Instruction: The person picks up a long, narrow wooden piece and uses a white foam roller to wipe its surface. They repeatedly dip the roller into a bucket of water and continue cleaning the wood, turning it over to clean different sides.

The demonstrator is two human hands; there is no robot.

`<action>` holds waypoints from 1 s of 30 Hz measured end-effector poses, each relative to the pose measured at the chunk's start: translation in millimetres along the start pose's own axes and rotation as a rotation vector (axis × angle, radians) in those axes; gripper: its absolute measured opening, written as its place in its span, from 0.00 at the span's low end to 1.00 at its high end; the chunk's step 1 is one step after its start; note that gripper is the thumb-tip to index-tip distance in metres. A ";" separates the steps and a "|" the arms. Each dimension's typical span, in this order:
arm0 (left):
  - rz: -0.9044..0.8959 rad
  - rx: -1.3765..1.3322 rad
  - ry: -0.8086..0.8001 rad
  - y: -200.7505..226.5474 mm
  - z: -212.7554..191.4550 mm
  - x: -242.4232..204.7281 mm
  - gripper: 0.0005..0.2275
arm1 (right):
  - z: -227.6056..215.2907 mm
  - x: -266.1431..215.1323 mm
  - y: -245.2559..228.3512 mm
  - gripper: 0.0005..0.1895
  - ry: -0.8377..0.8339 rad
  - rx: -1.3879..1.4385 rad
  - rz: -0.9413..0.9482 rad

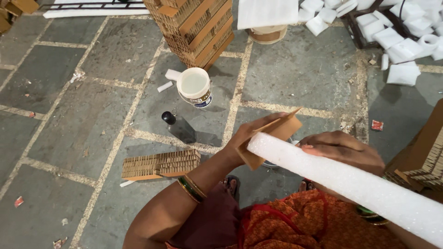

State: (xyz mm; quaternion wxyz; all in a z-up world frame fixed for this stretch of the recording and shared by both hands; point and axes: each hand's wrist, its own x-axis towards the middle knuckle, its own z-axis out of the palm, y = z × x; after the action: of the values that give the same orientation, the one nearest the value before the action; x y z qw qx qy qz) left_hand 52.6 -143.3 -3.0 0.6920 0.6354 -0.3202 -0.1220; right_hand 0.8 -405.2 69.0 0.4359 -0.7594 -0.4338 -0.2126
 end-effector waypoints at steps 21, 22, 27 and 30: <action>0.187 -0.036 0.023 -8.6 -13.7 -4.4 0.28 | 3.8 18.3 -32.9 0.21 -0.122 -0.040 -0.170; 0.164 -0.104 0.020 -11.1 -14.9 -5.1 0.28 | 4.3 17.5 -31.2 0.21 -0.129 -0.051 -0.171; 0.251 -0.104 -0.002 -9.4 -17.4 -4.7 0.30 | 6.6 15.8 -21.5 0.23 -0.112 -0.069 -0.158; 0.394 0.269 0.043 0.1 -17.5 -1.7 0.30 | 7.1 18.3 -16.5 0.25 -0.069 -0.020 -0.109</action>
State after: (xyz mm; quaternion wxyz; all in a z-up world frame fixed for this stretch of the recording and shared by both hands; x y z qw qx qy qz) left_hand 61.8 -128.3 -3.1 0.6183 0.6496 -0.4364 0.0728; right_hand -3.7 -386.5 85.9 0.4009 -0.7458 -0.4873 -0.2137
